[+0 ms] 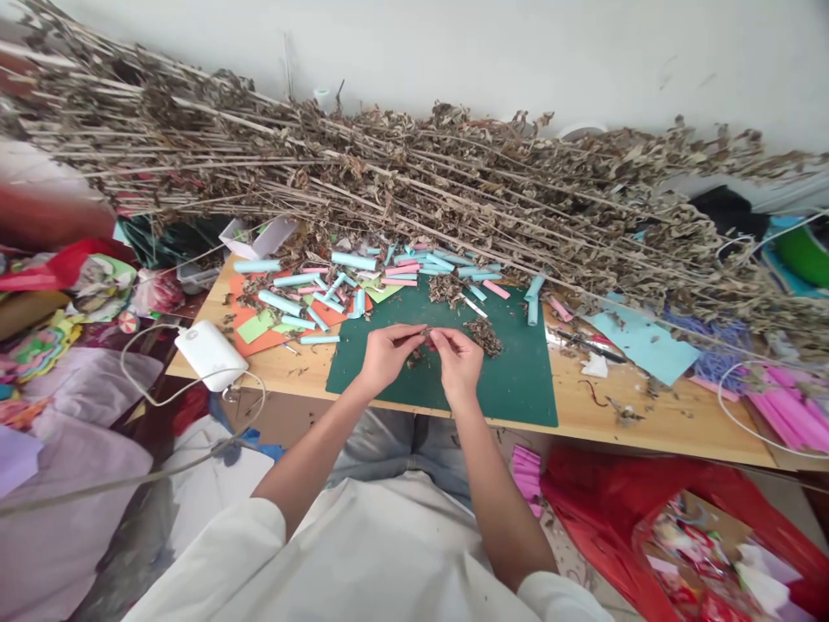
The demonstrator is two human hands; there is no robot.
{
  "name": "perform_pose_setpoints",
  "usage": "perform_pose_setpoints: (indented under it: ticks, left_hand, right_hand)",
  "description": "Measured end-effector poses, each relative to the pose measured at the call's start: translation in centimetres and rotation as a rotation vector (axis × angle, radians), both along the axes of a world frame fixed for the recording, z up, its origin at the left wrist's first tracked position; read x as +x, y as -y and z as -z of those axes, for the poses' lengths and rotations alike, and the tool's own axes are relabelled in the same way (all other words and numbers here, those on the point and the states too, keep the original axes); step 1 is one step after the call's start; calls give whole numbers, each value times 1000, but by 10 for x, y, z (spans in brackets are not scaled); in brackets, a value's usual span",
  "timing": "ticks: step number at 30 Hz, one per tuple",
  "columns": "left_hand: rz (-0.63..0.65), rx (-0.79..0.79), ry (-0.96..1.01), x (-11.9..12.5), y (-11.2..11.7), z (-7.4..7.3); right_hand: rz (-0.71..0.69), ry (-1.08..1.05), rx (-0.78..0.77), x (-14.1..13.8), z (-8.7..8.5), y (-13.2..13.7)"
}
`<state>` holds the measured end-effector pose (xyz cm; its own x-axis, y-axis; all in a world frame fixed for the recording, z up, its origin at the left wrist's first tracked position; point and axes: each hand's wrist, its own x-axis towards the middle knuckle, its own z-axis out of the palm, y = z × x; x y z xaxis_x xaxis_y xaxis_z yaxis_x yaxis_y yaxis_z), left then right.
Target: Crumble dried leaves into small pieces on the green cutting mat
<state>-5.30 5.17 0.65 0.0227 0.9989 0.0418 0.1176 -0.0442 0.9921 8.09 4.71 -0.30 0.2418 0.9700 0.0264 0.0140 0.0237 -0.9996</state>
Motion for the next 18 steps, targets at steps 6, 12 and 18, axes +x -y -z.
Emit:
perform_pose_setpoints:
  ticks: [6,12,18]
  left_hand:
    - [-45,-198,165,-2,-2,2]
    - [-6,-142,138,-1,3,7]
    - [9,-116,119,-2,0,5]
  right_hand:
    - [-65,58,22,4,-1,6]
    - [-62,274,118,3,-8,9]
    - [-59,231,82,-3,-9,10]
